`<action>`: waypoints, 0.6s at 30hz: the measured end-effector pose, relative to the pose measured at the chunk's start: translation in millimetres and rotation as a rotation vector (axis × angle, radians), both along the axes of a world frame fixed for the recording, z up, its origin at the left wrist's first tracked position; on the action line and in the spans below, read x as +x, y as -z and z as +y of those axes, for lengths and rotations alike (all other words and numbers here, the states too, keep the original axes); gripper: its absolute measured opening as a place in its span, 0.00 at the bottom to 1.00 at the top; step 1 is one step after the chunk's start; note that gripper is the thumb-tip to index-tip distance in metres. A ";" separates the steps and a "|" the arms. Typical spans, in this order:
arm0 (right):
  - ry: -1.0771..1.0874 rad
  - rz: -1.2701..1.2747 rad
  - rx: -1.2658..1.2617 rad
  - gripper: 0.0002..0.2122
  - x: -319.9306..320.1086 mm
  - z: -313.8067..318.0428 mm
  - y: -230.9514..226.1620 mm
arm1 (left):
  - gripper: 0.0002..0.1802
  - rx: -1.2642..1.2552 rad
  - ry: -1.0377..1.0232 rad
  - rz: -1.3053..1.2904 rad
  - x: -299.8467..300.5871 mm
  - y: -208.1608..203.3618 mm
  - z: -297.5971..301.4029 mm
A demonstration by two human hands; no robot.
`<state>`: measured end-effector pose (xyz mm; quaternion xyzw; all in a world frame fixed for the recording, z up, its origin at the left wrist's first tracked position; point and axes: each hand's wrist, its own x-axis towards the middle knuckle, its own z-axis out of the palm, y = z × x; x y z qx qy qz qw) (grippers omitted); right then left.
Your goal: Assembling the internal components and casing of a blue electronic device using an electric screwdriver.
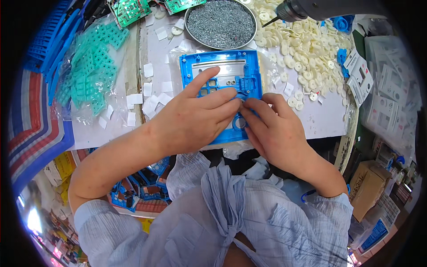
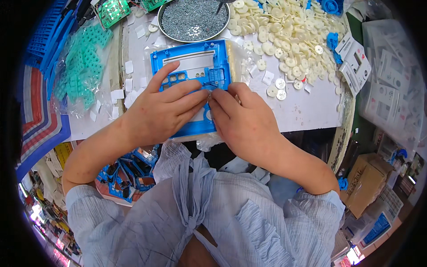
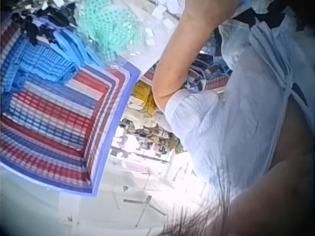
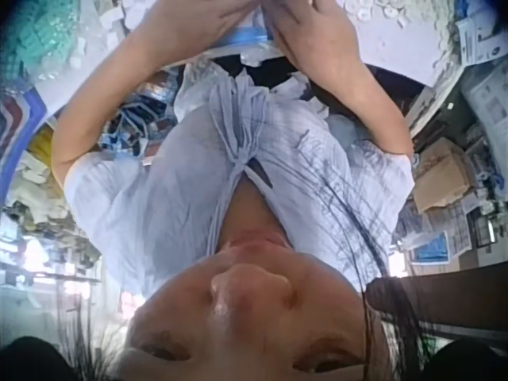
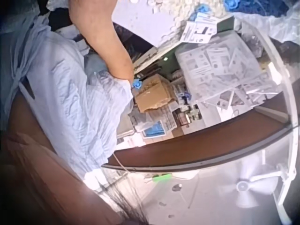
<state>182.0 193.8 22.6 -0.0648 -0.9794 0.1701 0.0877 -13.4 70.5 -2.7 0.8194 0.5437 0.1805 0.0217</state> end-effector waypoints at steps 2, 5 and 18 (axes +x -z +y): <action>-0.014 -0.010 -0.009 0.16 1.5 -1.2 0.5 | 0.12 0.011 0.023 0.006 -4.2 -1.1 2.0; 0.028 -0.032 -0.038 0.16 3.6 -11.0 -1.6 | 0.13 0.013 0.084 -0.020 -11.7 4.8 7.7; 0.120 0.369 -0.147 0.14 41.6 42.6 -29.3 | 0.16 -0.076 0.316 0.040 -31.4 -1.0 30.4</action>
